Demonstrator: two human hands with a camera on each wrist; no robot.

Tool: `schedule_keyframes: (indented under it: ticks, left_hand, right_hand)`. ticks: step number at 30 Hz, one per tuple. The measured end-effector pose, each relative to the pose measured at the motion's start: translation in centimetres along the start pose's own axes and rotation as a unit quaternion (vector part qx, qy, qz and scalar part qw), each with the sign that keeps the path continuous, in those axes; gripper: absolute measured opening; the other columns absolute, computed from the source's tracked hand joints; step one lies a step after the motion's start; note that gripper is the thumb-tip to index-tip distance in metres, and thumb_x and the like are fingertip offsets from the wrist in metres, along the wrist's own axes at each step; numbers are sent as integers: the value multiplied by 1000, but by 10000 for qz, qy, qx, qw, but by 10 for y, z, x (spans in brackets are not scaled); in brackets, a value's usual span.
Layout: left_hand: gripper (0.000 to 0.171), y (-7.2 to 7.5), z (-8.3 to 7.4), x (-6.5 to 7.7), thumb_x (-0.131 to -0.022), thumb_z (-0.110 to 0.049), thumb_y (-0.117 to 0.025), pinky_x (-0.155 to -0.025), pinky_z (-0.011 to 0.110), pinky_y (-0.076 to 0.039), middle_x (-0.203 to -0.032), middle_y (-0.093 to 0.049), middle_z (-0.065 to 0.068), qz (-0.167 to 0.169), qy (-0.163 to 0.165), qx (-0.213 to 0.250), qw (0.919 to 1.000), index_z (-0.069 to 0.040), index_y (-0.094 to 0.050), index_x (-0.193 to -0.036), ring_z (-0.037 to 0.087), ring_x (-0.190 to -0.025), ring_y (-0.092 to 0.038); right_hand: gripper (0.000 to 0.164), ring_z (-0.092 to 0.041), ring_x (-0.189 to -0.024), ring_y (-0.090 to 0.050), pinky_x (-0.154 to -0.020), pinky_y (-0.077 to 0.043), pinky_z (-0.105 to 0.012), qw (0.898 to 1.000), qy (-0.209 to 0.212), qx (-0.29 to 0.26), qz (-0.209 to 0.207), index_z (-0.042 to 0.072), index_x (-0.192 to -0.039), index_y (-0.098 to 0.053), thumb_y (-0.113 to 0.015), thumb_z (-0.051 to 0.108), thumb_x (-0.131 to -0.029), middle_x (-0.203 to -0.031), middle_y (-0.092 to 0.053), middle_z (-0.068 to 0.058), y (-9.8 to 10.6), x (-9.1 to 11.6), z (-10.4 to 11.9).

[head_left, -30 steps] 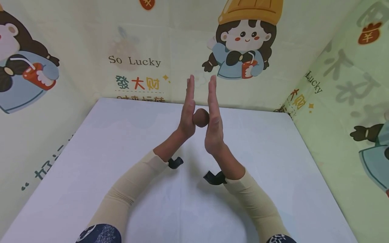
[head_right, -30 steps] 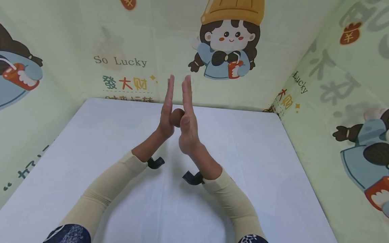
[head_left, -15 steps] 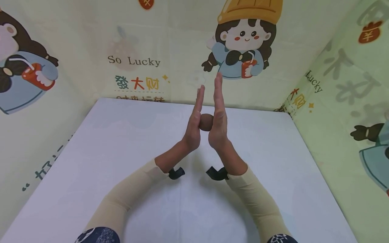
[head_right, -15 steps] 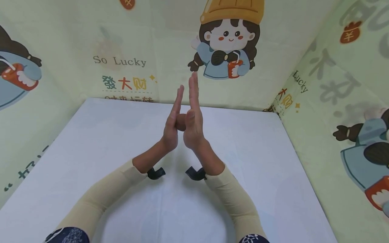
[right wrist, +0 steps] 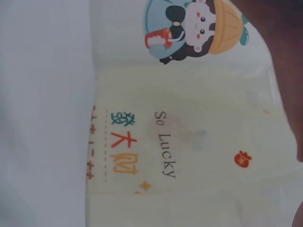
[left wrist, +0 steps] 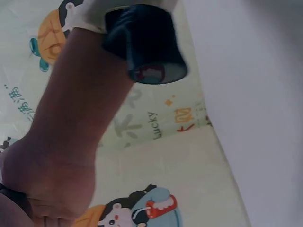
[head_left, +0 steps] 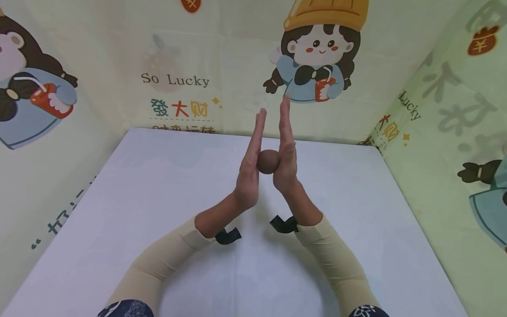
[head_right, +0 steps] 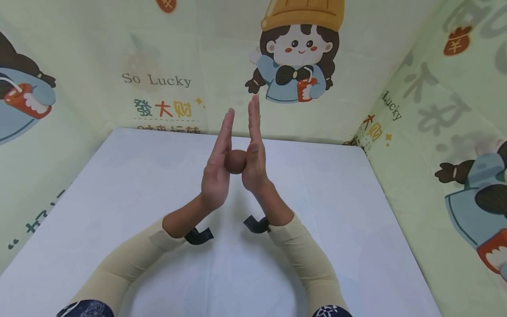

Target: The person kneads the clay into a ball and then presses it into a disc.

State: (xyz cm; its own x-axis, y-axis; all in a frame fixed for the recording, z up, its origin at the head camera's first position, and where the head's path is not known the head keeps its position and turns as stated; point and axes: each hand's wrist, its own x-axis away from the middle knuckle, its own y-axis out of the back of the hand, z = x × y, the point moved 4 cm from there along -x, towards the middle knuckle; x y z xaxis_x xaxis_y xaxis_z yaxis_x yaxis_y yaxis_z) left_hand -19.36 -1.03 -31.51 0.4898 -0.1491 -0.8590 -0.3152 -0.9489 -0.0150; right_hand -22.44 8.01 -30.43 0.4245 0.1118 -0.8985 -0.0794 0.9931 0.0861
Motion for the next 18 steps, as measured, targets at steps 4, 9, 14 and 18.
schedule_keyframes:
  ticks: [4,9,14,18]
  left_hand:
    - [78,3,-13,-8,-111,-46,-15,-127,50,0,-174,-3,23,-110,-8,131,9999,13,-4,-162,28,-162,1]
    - [82,9,-21,-19,-110,-47,-18,-127,50,0,-173,-4,26,-308,-163,121,9993,15,-4,-160,26,-162,-1]
    - [84,17,-23,-27,-109,-49,-18,-127,50,1,-172,-3,28,-453,-306,114,9984,16,-4,-160,25,-161,-2]
    - [83,24,-21,-33,-108,-48,-19,-128,47,0,-173,-4,27,-570,-373,98,9976,15,-4,-160,24,-161,-3]
  right_hand:
    - [87,-32,-161,0,-127,-3,-53,10000,-3,-18,81,-14,-161,-10,-13,58,-111,-173,-3,-26,-4,4,-2]
    - [86,-34,-161,1,-127,-1,-55,9999,7,5,152,-15,-160,-10,-12,57,-111,-173,-2,-26,-11,11,-4]
    - [84,-34,-161,1,-127,0,-55,9996,-70,65,269,-14,-160,-8,-11,55,-112,-173,-1,-25,-18,15,-7]
    - [85,-35,-161,2,-126,0,-56,9993,-107,49,353,-14,-160,-7,-11,56,-112,-173,0,-25,-23,18,-7]
